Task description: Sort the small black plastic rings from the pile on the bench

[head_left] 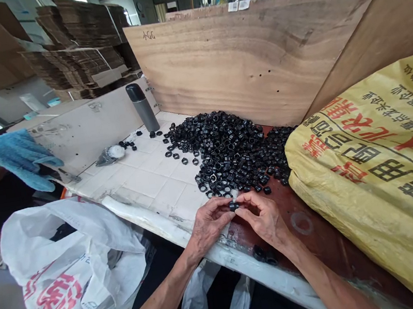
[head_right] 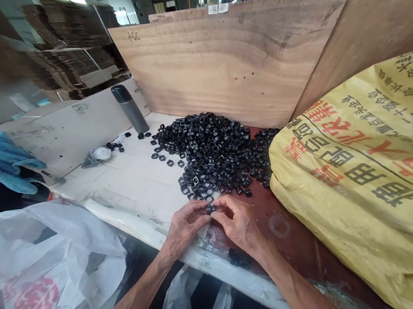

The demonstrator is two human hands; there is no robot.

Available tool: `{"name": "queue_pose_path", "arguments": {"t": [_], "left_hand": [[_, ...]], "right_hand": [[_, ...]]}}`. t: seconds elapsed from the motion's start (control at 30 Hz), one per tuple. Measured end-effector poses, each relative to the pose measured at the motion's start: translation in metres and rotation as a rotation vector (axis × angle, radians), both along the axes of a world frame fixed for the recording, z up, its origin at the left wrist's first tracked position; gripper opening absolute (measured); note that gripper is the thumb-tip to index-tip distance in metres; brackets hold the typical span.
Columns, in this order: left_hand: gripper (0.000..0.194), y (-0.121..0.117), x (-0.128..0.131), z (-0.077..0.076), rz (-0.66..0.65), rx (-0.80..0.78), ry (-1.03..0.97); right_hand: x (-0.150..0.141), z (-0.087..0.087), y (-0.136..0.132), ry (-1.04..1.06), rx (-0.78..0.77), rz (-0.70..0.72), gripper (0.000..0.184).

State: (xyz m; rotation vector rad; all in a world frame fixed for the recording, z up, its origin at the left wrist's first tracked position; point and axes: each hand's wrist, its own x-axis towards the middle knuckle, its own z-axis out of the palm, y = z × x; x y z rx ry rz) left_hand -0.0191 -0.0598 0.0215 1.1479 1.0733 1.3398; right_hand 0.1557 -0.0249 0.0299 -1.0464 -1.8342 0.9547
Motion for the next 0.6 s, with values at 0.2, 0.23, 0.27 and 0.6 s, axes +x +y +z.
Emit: {"name": "queue_pose_path", "arguments": {"t": [0.2, 0.23, 0.27, 0.6], "left_hand": [[0.03, 0.0, -0.001, -0.004, -0.024, 0.022, 0.029], [0.031, -0.001, 0.0, -0.003, -0.019, 0.02, 0.018], [0.031, -0.002, 0.001, -0.002, -0.014, 0.019, 0.006], [0.055, -0.005, 0.0, 0.005, 0.064, -0.067, -0.069]], "right_hand": [[-0.002, 0.0, -0.002, -0.105, 0.107, -0.009, 0.011], [-0.002, 0.0, -0.003, -0.117, 0.131, 0.008, 0.011], [-0.001, -0.001, -0.004, -0.128, 0.157, 0.023, 0.012], [0.003, -0.011, 0.016, -0.094, 0.581, 0.053, 0.021]]}}
